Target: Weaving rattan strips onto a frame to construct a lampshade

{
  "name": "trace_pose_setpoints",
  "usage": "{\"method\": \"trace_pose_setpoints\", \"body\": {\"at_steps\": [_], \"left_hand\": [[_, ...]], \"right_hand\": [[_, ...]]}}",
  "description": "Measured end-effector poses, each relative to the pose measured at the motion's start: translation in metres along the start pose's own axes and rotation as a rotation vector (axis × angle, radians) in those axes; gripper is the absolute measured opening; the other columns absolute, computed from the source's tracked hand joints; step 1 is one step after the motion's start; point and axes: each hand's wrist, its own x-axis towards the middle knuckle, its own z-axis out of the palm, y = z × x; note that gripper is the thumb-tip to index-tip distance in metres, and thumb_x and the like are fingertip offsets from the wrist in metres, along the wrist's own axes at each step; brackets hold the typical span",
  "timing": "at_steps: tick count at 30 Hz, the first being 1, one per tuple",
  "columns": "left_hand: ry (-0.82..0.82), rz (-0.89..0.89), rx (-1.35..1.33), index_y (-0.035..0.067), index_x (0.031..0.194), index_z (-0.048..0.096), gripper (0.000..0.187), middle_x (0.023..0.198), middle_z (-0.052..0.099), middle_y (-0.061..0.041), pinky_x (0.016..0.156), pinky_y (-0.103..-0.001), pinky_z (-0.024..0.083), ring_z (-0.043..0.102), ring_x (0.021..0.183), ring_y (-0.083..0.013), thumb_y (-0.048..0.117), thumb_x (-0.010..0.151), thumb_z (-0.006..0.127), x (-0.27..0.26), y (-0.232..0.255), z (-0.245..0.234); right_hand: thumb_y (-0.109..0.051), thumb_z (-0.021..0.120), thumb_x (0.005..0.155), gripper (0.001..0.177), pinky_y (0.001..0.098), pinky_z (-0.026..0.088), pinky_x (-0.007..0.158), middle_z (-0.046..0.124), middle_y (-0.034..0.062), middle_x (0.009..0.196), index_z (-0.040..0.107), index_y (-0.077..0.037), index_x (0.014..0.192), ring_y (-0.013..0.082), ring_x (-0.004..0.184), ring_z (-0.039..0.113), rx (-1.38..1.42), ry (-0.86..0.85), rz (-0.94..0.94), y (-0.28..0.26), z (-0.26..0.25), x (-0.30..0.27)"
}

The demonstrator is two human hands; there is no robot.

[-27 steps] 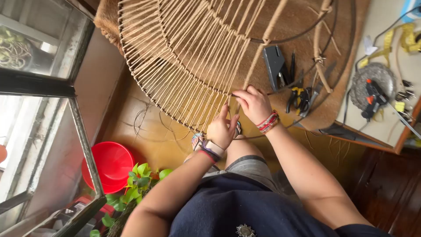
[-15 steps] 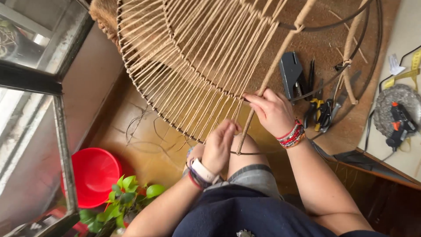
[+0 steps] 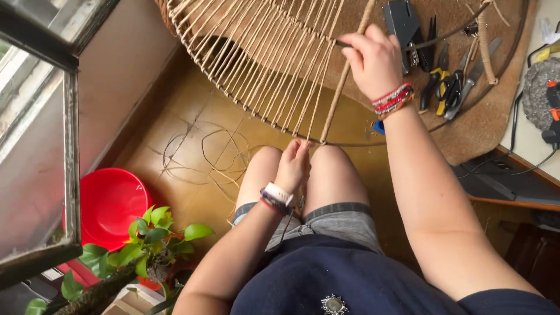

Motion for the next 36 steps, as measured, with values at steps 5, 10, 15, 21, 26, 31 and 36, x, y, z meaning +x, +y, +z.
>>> {"method": "trace_pose_setpoints", "body": {"at_steps": [5, 10, 15, 21, 26, 31, 36], "left_hand": [[-0.047, 0.169, 0.187, 0.012, 0.096, 0.06, 0.02, 0.06, 0.038, 0.008, 0.043, -0.022, 0.021, 0.029, 0.046, -0.0034, 0.025, 0.107, 0.049, 0.004, 0.001, -0.011], [-0.142, 0.073, -0.022, 0.01, 0.094, 0.058, 0.023, 0.051, 0.029, 0.007, 0.033, -0.022, 0.015, 0.023, 0.036, -0.0041, 0.027, 0.107, 0.049, 0.002, 0.007, -0.012], [-0.218, 0.14, 0.005, 0.011, 0.097, 0.057, 0.023, 0.05, 0.033, 0.006, 0.035, -0.022, 0.019, 0.027, 0.037, -0.0049, 0.031, 0.107, 0.051, 0.006, 0.001, -0.02], [-0.236, 0.351, 0.46, 0.005, 0.076, 0.074, 0.024, 0.06, 0.055, -0.004, 0.054, -0.027, 0.042, 0.046, 0.066, -0.0101, 0.016, 0.098, 0.071, 0.077, -0.019, -0.06], [-0.205, 0.53, 0.683, 0.008, 0.086, 0.075, 0.023, 0.068, 0.068, -0.009, 0.065, -0.035, 0.052, 0.065, 0.072, -0.0234, 0.026, 0.1, 0.07, 0.19, -0.045, -0.072], [-0.455, 0.854, 0.846, 0.007, 0.084, 0.066, 0.058, 0.063, 0.059, -0.017, 0.058, -0.041, 0.048, 0.057, 0.06, -0.0339, 0.063, 0.097, 0.055, 0.181, 0.064, 0.003], [-0.396, 0.711, 1.009, 0.017, 0.093, 0.061, 0.067, 0.071, 0.061, -0.008, 0.071, -0.04, 0.051, 0.063, 0.071, -0.0302, 0.08, 0.087, 0.039, 0.126, 0.094, 0.015]], "right_hand": [[-0.015, 0.069, 0.104, 0.017, 0.0421, 0.042, 0.073, 0.057, 0.0051, 0.092, 0.078, -0.015, 0.119, 0.0235, 0.076, 0.056, -0.026, 0.029, -0.053, 0.0, -0.002, -0.002], [-0.015, 0.072, 0.103, 0.016, 0.0413, 0.04, 0.072, 0.056, 0.0039, 0.094, 0.079, -0.016, 0.117, 0.0252, 0.081, 0.058, -0.052, 0.067, -0.079, -0.002, -0.003, -0.003], [-0.002, 0.068, 0.102, 0.033, 0.0445, 0.041, 0.082, 0.05, 0.0151, 0.104, 0.067, 0.001, 0.135, 0.0348, 0.093, 0.054, 0.126, 0.057, -0.104, -0.024, -0.032, 0.001], [-0.012, 0.056, 0.109, 0.018, 0.0399, 0.049, 0.093, 0.064, 0.0076, 0.1, 0.072, -0.012, 0.1, 0.0311, 0.099, 0.064, 0.389, 0.076, 0.161, -0.08, -0.071, -0.057], [-0.015, 0.068, 0.095, 0.009, 0.0354, 0.055, 0.065, 0.069, 0.0051, 0.084, 0.075, -0.014, 0.099, 0.025, 0.073, 0.069, 0.429, -0.11, 0.355, -0.106, -0.03, -0.09], [-0.024, 0.071, 0.093, 0.016, 0.0383, 0.054, 0.058, 0.064, 0.0066, 0.075, 0.073, -0.012, 0.105, 0.0284, 0.064, 0.067, 0.326, -0.129, 0.391, -0.106, -0.006, -0.085], [-0.019, 0.073, 0.095, 0.008, 0.0265, 0.05, 0.056, 0.066, 0.0041, 0.083, 0.078, -0.013, 0.095, 0.0142, 0.058, 0.059, 0.573, 0.013, 0.447, -0.114, -0.017, -0.071]]}}
